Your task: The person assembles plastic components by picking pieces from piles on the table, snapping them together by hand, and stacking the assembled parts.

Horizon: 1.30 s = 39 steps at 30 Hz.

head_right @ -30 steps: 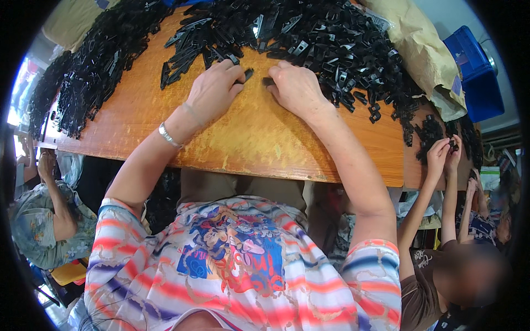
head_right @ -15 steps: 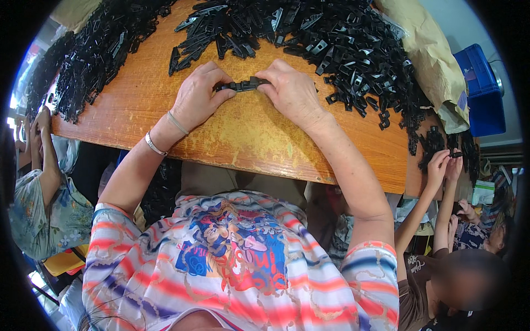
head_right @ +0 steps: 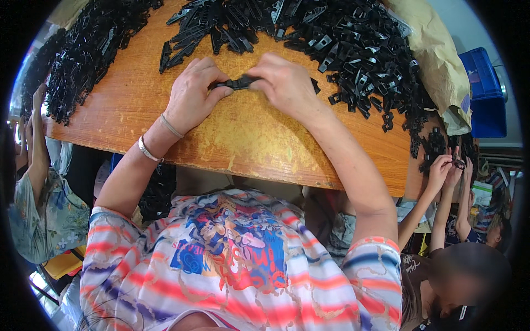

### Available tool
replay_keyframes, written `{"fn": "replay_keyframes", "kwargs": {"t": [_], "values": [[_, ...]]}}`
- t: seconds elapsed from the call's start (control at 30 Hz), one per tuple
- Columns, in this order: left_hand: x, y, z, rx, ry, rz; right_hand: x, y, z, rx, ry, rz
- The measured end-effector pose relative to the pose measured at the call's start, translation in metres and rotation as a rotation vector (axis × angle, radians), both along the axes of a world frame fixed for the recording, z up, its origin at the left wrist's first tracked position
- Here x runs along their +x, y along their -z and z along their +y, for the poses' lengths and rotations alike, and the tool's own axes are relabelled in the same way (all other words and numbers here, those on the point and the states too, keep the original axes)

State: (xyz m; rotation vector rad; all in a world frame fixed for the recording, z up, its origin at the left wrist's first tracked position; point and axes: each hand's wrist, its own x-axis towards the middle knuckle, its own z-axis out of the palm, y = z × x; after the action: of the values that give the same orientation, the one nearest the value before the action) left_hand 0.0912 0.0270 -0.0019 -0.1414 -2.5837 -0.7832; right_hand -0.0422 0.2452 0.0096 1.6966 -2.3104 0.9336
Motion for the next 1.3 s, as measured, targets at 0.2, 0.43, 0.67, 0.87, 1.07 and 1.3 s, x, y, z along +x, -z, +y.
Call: {"fn": "replay_keyframes", "kwargs": {"t": [0.2,0.43,0.67,0.87,1.07,1.3], "values": [[0.007,-0.007,0.002,-0.027,-0.042,0.021,0.007,-0.005,-0.019,0.127,-0.037,0.08],[0.122,-0.069,-0.093,0.053,0.005,-0.425,0.038,-0.031,0.039,0.071,0.178,0.127],[0.044,-0.061,-0.061,0.06,-0.03,-0.193,0.014,-0.029,0.062,0.421,0.553,0.086],[-0.05,-0.025,-0.037,-0.165,-0.204,-0.134,0.039,-0.036,0.041,0.113,0.42,-0.229],[-0.055,-0.025,-0.036,-0.022,-0.274,-0.248,0.073,-0.018,0.04,-0.033,0.311,-0.476],[0.004,-0.026,-0.039,0.364,-0.208,-0.488,0.079,-0.019,0.057,0.119,0.318,-0.025]]}}
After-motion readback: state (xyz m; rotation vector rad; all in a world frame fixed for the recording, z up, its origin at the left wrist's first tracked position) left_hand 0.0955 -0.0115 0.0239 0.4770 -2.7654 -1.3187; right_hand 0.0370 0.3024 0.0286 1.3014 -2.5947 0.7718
